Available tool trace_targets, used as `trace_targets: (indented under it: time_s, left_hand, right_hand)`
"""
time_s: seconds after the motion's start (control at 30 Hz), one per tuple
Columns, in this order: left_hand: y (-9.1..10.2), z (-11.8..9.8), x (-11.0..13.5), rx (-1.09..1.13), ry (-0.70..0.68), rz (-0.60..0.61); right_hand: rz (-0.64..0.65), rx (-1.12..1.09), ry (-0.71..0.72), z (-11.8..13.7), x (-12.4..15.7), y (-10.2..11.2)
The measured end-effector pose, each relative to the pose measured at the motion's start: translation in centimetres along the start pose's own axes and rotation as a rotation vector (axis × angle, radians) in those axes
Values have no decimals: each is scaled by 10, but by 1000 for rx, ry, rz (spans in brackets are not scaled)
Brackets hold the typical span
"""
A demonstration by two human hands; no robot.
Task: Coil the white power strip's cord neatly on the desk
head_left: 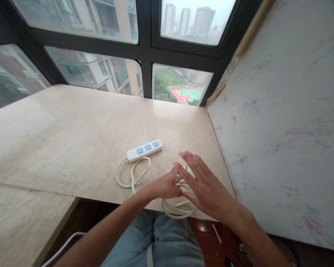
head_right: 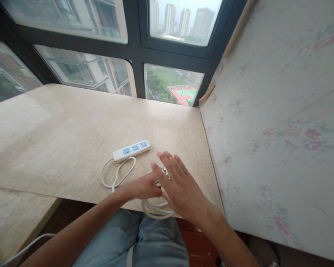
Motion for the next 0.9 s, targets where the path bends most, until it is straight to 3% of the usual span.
trace_targets:
  time_s: [0.07, 0.2, 0.37, 0.47, 0.7, 0.83, 0.9]
  left_hand:
    - [-2, -10, -3, -138, -68, 21]
    - [-4, -25, -5, -254, 2, 102]
    - [2, -39, -9, -120, -8, 17]
    - [7, -50, -10, -104, 16, 39]
    - [19, -84, -2, -104, 79, -17]
    - [25, -87, 1, -112, 117, -42]
    - [31, -85, 5, -104, 68, -72]
  right_hand:
    - [101, 152, 21, 5, -10, 6]
    - [283, 327, -66, 5, -25, 13]
    - [400, 446, -153, 7, -35, 32]
    - [468, 433, -135, 2, -39, 42]
    - [472, 276, -109, -27, -46, 52]
    - [487, 267, -145, -26, -48, 55]
    - [493, 281, -164, -23, -49, 60]
Point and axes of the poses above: each hand's wrist, its own x-axis away from the middle knuckle, its own y-axis out of the back of the hand, z = x × y, the point moved 2 cm from there along -x, towards the middle knuckle, and after that the axes turned 10 degrees about z, right-handed, at the moved point
